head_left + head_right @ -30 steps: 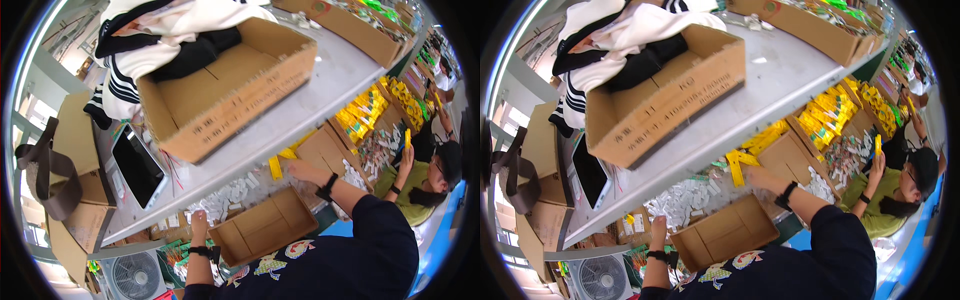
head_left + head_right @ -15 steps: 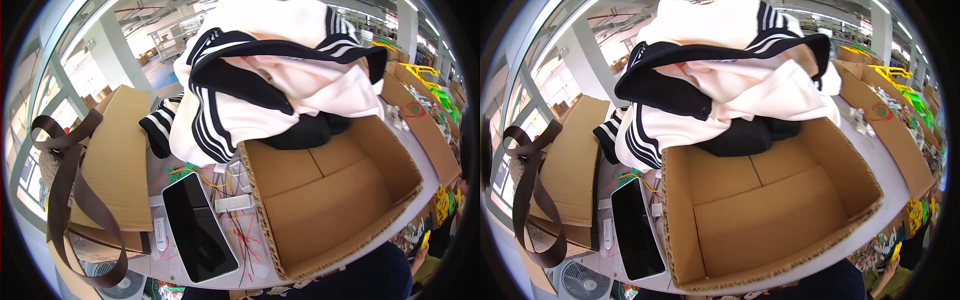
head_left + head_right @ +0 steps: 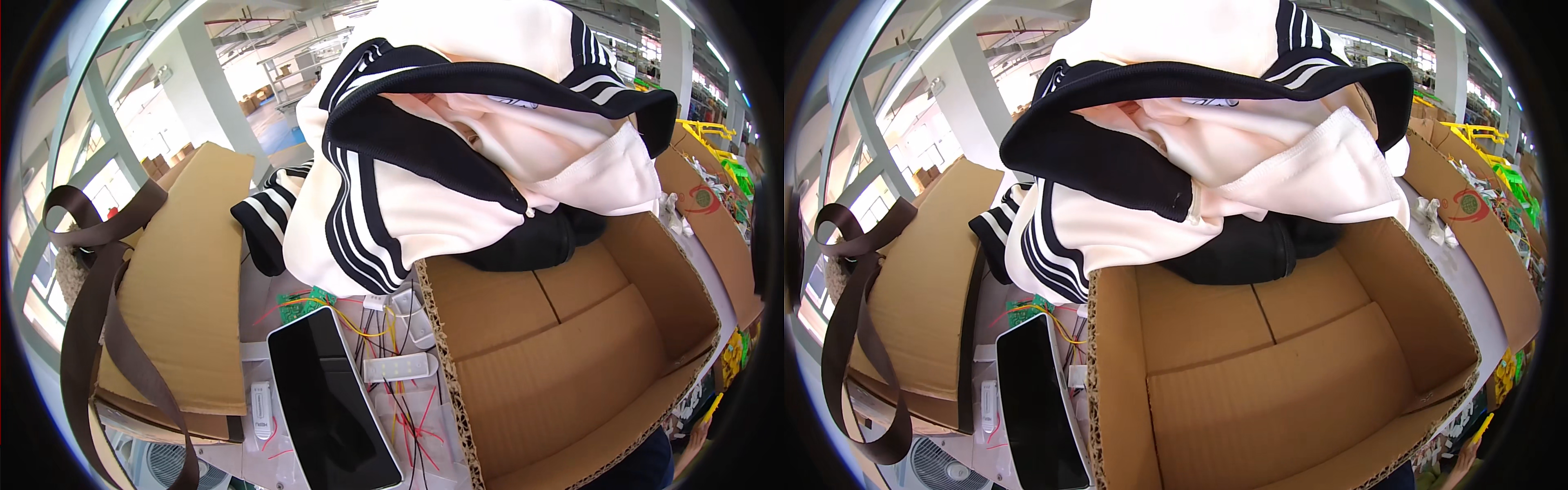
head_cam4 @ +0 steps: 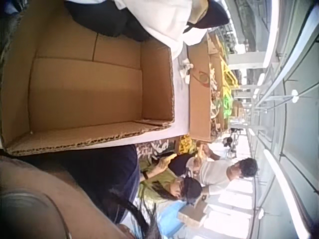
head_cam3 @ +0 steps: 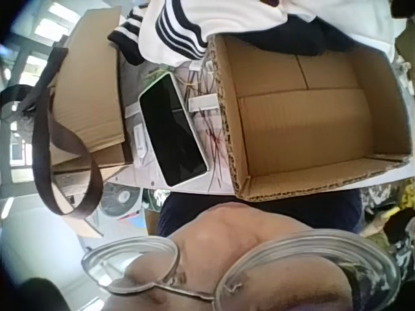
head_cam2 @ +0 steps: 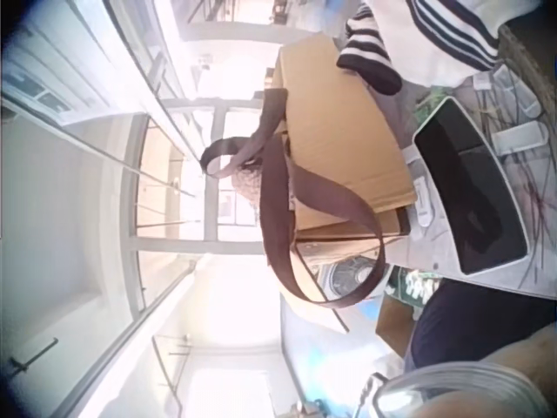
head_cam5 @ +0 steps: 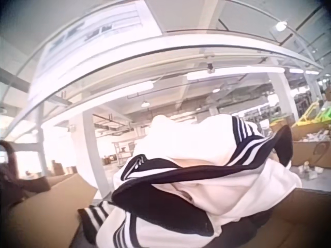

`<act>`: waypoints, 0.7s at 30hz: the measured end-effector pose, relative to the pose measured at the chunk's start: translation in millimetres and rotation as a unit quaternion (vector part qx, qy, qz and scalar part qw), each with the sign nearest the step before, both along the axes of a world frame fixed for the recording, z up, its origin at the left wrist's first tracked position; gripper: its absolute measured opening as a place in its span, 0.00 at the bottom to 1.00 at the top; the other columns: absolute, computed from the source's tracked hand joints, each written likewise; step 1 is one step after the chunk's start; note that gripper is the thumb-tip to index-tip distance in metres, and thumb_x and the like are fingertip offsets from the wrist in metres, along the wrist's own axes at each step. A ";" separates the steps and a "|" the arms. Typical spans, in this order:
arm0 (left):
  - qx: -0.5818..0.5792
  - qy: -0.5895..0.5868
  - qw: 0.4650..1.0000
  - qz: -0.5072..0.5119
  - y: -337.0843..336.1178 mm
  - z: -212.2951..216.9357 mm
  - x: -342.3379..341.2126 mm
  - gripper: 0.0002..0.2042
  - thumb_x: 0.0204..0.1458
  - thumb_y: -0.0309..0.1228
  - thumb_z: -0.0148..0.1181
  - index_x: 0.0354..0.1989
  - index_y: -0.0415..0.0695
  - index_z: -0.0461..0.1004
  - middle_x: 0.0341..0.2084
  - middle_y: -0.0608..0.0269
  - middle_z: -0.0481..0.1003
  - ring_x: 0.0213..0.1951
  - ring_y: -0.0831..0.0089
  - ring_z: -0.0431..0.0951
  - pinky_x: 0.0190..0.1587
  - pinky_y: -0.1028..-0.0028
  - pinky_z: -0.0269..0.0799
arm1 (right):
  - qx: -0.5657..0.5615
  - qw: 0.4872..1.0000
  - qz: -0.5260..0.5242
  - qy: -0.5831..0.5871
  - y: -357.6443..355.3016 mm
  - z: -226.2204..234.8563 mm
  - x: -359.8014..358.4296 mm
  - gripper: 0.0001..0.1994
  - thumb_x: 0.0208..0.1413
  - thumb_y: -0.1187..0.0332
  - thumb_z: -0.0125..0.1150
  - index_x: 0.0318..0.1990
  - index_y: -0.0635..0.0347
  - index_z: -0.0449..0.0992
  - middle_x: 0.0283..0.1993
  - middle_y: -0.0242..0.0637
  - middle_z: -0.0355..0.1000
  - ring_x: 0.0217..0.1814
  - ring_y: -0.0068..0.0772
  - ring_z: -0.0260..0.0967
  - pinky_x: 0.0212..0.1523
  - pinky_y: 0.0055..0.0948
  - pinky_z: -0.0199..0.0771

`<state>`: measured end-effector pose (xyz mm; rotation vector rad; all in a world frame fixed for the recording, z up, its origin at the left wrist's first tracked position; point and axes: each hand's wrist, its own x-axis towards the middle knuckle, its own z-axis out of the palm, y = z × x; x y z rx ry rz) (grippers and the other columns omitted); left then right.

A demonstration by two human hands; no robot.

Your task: Assembling small white plastic covers onto electronic circuit boards with wires using a small hammer.

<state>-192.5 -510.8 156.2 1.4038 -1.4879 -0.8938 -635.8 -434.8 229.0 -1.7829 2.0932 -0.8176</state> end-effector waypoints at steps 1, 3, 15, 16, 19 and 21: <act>0.003 0.007 1.000 -0.001 -1.4 -0.1 -1.9 0.14 0.54 0.36 0.56 0.35 0.33 0.76 0.28 0.52 0.78 0.30 0.63 0.77 0.34 0.66 0.72 | -0.004 1.000 -0.003 0.001 -1.0 -0.2 -1.4 0.14 0.52 0.64 0.52 0.39 0.65 0.75 0.38 0.55 0.74 0.43 0.56 0.72 0.43 0.46 0.71; 0.012 0.017 1.000 -0.002 -1.5 -2.9 -2.2 0.14 0.54 0.36 0.56 0.35 0.33 0.76 0.28 0.52 0.78 0.29 0.64 0.77 0.34 0.66 0.72 | -0.009 1.000 -0.008 0.000 -2.7 -3.5 -1.5 0.14 0.52 0.64 0.52 0.38 0.65 0.76 0.38 0.55 0.74 0.43 0.56 0.72 0.43 0.46 0.71; 0.043 0.093 0.995 0.004 -0.4 4.3 1.4 0.14 0.53 0.35 0.57 0.35 0.34 0.77 0.27 0.54 0.78 0.28 0.66 0.76 0.32 0.67 0.71 | -0.057 0.998 -0.026 0.005 -8.8 -0.6 2.6 0.14 0.52 0.63 0.52 0.38 0.65 0.76 0.37 0.55 0.74 0.42 0.57 0.72 0.43 0.47 0.71; 0.045 0.098 0.994 0.004 -0.6 5.5 2.7 0.14 0.53 0.35 0.57 0.35 0.34 0.77 0.27 0.54 0.78 0.28 0.66 0.76 0.32 0.67 0.71 | -0.062 0.998 -0.027 0.004 -10.3 -0.3 3.6 0.14 0.52 0.63 0.52 0.38 0.65 0.76 0.37 0.55 0.74 0.42 0.57 0.72 0.43 0.47 0.71; 0.055 0.113 0.992 0.003 0.9 7.4 8.1 0.13 0.53 0.35 0.57 0.35 0.34 0.77 0.27 0.55 0.78 0.28 0.67 0.76 0.32 0.68 0.70 | -0.071 0.997 -0.035 0.001 -6.8 -4.5 8.6 0.14 0.52 0.63 0.52 0.37 0.65 0.76 0.37 0.56 0.74 0.42 0.57 0.72 0.42 0.47 0.71; 0.064 0.126 0.990 0.003 4.1 6.3 6.3 0.13 0.53 0.35 0.57 0.35 0.34 0.77 0.27 0.55 0.78 0.28 0.67 0.75 0.32 0.68 0.70 | -0.076 0.996 -0.040 0.003 -3.3 -4.5 7.1 0.14 0.52 0.63 0.53 0.37 0.65 0.76 0.37 0.56 0.74 0.42 0.57 0.72 0.42 0.48 0.71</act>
